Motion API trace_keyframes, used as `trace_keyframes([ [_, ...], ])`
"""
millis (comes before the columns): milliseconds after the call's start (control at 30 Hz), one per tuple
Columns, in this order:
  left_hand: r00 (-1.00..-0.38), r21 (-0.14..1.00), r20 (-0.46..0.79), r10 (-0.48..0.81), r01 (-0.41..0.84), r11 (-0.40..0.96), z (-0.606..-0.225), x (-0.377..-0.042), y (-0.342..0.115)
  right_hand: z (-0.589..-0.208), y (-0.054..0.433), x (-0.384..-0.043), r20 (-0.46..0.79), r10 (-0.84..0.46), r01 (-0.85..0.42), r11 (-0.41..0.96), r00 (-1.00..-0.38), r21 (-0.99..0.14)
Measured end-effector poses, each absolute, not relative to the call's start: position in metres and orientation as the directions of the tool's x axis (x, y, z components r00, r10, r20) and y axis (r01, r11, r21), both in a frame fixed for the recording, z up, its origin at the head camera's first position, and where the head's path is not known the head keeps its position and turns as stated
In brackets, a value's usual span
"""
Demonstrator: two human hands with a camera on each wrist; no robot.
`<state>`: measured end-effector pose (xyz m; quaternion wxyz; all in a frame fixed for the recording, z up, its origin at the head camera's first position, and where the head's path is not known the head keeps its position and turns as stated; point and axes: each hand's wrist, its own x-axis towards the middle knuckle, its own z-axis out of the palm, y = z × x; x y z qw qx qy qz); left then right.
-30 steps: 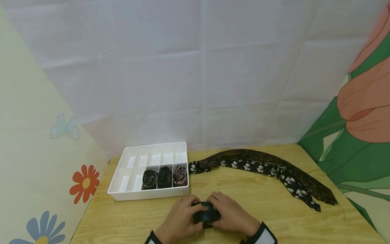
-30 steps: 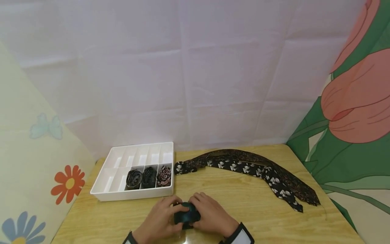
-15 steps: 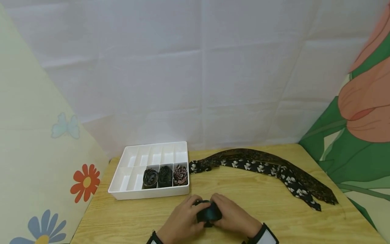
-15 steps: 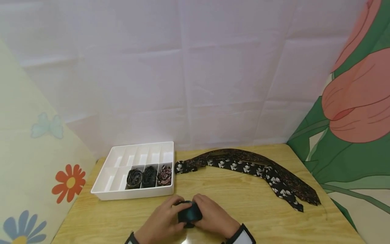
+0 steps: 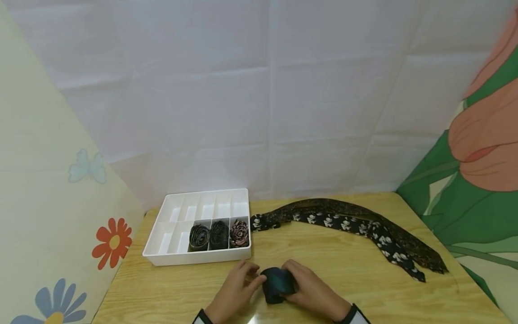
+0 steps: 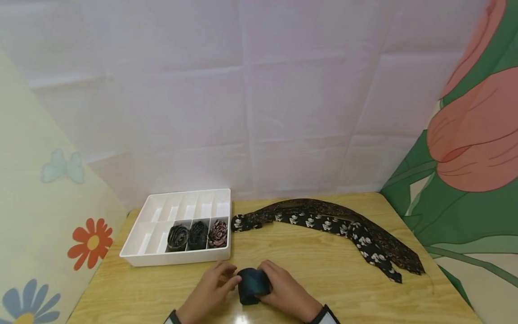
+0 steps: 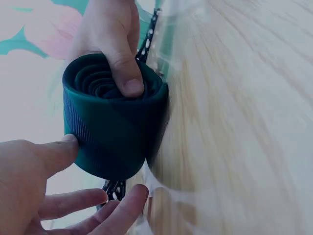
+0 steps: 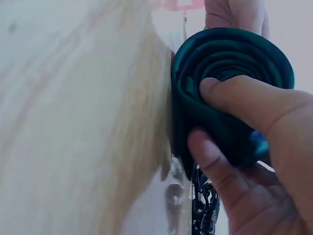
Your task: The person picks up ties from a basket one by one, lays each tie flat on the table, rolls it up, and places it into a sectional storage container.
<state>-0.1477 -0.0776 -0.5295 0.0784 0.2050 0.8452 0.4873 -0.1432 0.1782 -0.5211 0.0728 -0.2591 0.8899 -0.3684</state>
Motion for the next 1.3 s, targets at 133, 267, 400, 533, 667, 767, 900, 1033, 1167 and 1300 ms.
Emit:
trace_keyframes([
  [133,-0.902,0.923,-0.030,0.430,0.140,0.358,-0.536,-0.149,-0.077,-0.524,0.178,-0.144,0.105,-0.515,-0.434,0.574,-0.850,-0.694],
  [267,-0.889,0.965,-0.105,0.445,0.018,0.263,-0.541,-0.150,-0.076,-0.524,0.176,-0.146,0.152,-0.519,-0.467,0.555,-0.841,-0.688],
  [400,-0.868,0.979,-0.157,0.471,-0.073,0.192,-0.540,-0.151,-0.074,-0.523,0.173,-0.147,0.215,-0.528,-0.517,0.528,-0.821,-0.674],
  [533,-0.857,0.978,-0.175,0.485,-0.095,0.185,-0.539,-0.153,-0.070,-0.523,0.170,-0.146,0.273,-0.529,-0.556,0.502,-0.803,-0.663],
  [667,-0.867,0.981,-0.153,0.474,-0.076,0.177,-0.536,-0.154,-0.067,-0.524,0.167,-0.147,0.334,-0.521,-0.594,0.485,-0.785,-0.641],
  [767,-0.875,0.985,-0.124,0.468,-0.052,0.164,-0.531,-0.154,-0.066,-0.524,0.168,-0.148,0.334,-0.525,-0.593,0.468,-0.783,-0.655],
  [900,-0.885,0.989,-0.104,0.454,-0.041,0.145,-0.525,-0.154,-0.067,-0.521,0.172,-0.151,0.248,-0.531,-0.527,0.475,-0.810,-0.705],
  [1033,-0.900,0.990,-0.074,0.429,-0.016,0.138,-0.523,-0.154,-0.068,-0.516,0.175,-0.154,0.116,-0.531,-0.409,0.478,-0.840,-0.778],
  [1167,-0.912,0.987,-0.044,0.408,0.024,0.160,-0.522,-0.155,-0.068,-0.511,0.174,-0.158,0.064,-0.533,-0.311,0.388,-0.844,-0.867],
  [1300,-0.914,0.989,-0.046,0.404,0.017,0.150,-0.519,-0.157,-0.069,-0.509,0.173,-0.163,0.101,-0.521,-0.300,0.313,-0.848,-0.901],
])
